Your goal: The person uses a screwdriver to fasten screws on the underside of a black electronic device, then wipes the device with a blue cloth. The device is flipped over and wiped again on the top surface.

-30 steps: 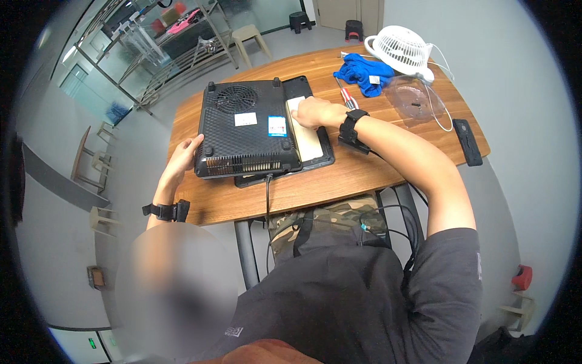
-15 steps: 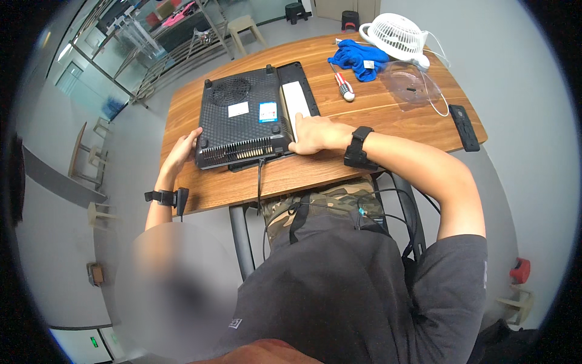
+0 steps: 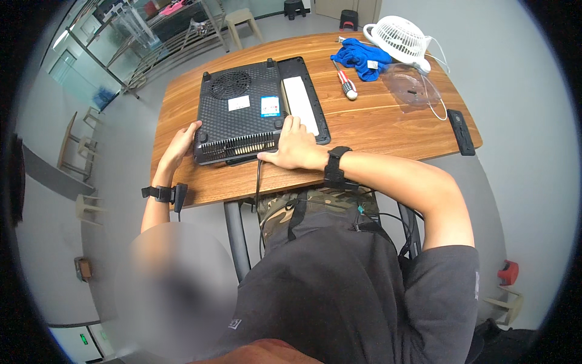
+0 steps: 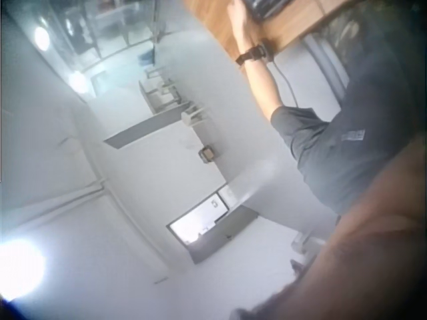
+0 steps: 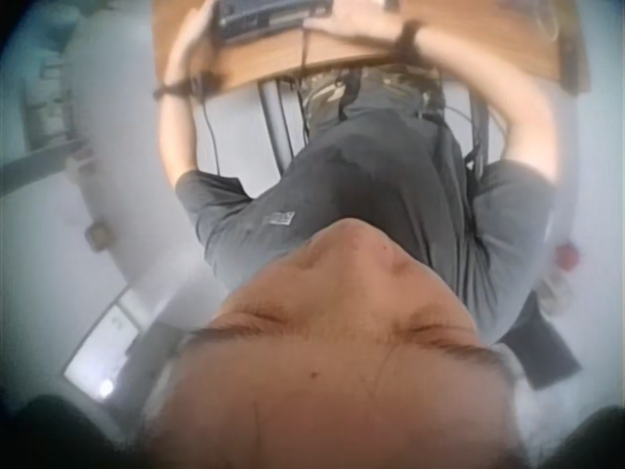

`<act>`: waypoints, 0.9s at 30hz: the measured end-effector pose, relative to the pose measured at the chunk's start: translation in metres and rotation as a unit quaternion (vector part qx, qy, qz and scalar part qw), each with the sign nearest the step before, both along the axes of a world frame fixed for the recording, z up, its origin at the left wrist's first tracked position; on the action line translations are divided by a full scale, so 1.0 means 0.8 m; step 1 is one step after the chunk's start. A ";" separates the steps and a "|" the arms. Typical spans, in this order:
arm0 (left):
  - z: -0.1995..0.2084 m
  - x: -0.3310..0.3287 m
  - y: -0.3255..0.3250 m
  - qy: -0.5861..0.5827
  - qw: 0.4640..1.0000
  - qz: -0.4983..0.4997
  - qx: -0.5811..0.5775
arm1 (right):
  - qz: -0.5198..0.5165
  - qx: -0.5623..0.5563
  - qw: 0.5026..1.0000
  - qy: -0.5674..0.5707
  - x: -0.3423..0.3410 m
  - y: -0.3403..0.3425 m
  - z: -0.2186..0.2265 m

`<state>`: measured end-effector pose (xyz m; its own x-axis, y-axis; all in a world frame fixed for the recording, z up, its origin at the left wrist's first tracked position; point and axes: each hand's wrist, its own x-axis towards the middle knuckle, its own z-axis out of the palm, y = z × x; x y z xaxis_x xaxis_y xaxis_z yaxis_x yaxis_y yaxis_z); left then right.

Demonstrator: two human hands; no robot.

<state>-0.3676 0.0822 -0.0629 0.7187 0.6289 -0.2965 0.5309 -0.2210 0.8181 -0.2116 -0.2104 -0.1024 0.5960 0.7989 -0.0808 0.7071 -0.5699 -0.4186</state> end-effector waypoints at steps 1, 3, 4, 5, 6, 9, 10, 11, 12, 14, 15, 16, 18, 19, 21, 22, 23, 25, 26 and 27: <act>-0.002 0.000 0.001 0.003 1.000 0.001 0.004 | -0.012 0.004 1.000 -0.007 -0.004 0.005 -0.007; -0.004 -0.001 0.002 0.011 1.000 0.001 0.010 | -0.019 0.024 0.999 -0.027 -0.007 0.012 -0.018; -0.004 0.001 -0.002 0.001 1.000 0.007 0.013 | -0.022 0.034 0.998 -0.037 -0.008 0.014 -0.022; -0.004 0.004 -0.007 -0.008 1.000 0.013 0.016 | -0.038 0.051 0.998 -0.007 -0.009 0.016 -0.026; -0.003 0.004 -0.010 -0.017 0.999 0.021 0.020 | -0.057 0.055 0.997 -0.001 -0.014 0.019 -0.026; -0.012 0.006 0.002 -0.012 0.999 0.022 0.024 | -0.119 0.063 0.990 0.031 -0.028 0.030 -0.027; -0.013 0.007 0.002 -0.016 0.999 0.016 0.027 | -0.126 0.063 0.989 0.038 -0.030 0.032 -0.027; -0.012 0.008 0.002 -0.011 1.000 0.010 0.023 | -0.132 0.062 0.988 0.044 -0.032 0.032 -0.027; -0.008 0.007 0.000 -0.006 1.000 0.006 0.019 | -0.137 0.062 0.987 0.051 -0.033 0.032 -0.024; -0.005 0.006 -0.001 0.003 1.000 0.001 0.016 | -0.128 0.050 0.989 0.056 -0.033 0.030 -0.023; -0.004 0.005 0.001 0.008 1.000 0.001 0.016 | -0.123 0.043 0.990 0.058 -0.033 0.029 -0.022; -0.005 0.004 0.001 0.013 1.000 0.001 0.016 | -0.116 0.040 0.991 0.059 -0.030 0.027 -0.022; -0.006 0.004 0.001 -0.017 1.000 0.007 0.024 | -0.100 0.033 0.993 0.062 -0.024 0.024 -0.018; -0.008 0.002 0.002 -0.033 0.999 0.012 0.028 | -0.097 0.007 0.993 0.071 -0.023 0.024 -0.010; -0.006 0.003 0.005 -0.027 0.999 0.012 0.029 | -0.077 0.013 0.995 0.066 -0.021 0.021 -0.013; -0.004 0.004 0.006 -0.025 0.999 0.011 0.029 | -0.068 0.016 0.996 0.062 -0.019 0.018 -0.014; -0.001 0.005 0.007 -0.020 1.000 0.005 0.023 | -0.060 0.022 0.996 0.057 -0.016 0.015 -0.014; 0.003 0.003 0.008 -0.007 1.000 -0.007 0.010 | -0.043 0.035 0.997 0.050 -0.009 0.007 -0.018; 0.001 0.003 0.010 -0.009 1.000 -0.008 0.007 | -0.035 0.041 0.997 0.046 -0.005 0.003 -0.020; -0.003 0.001 0.011 -0.010 1.000 -0.008 0.004 | -0.033 0.037 0.997 0.052 -0.005 0.000 -0.017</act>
<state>-0.3666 0.0914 -0.0654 0.7338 0.6201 -0.2777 0.5116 -0.2354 0.8263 -0.2155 -0.2105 -0.1163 0.6386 0.7646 -0.0874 0.6202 -0.5785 -0.5298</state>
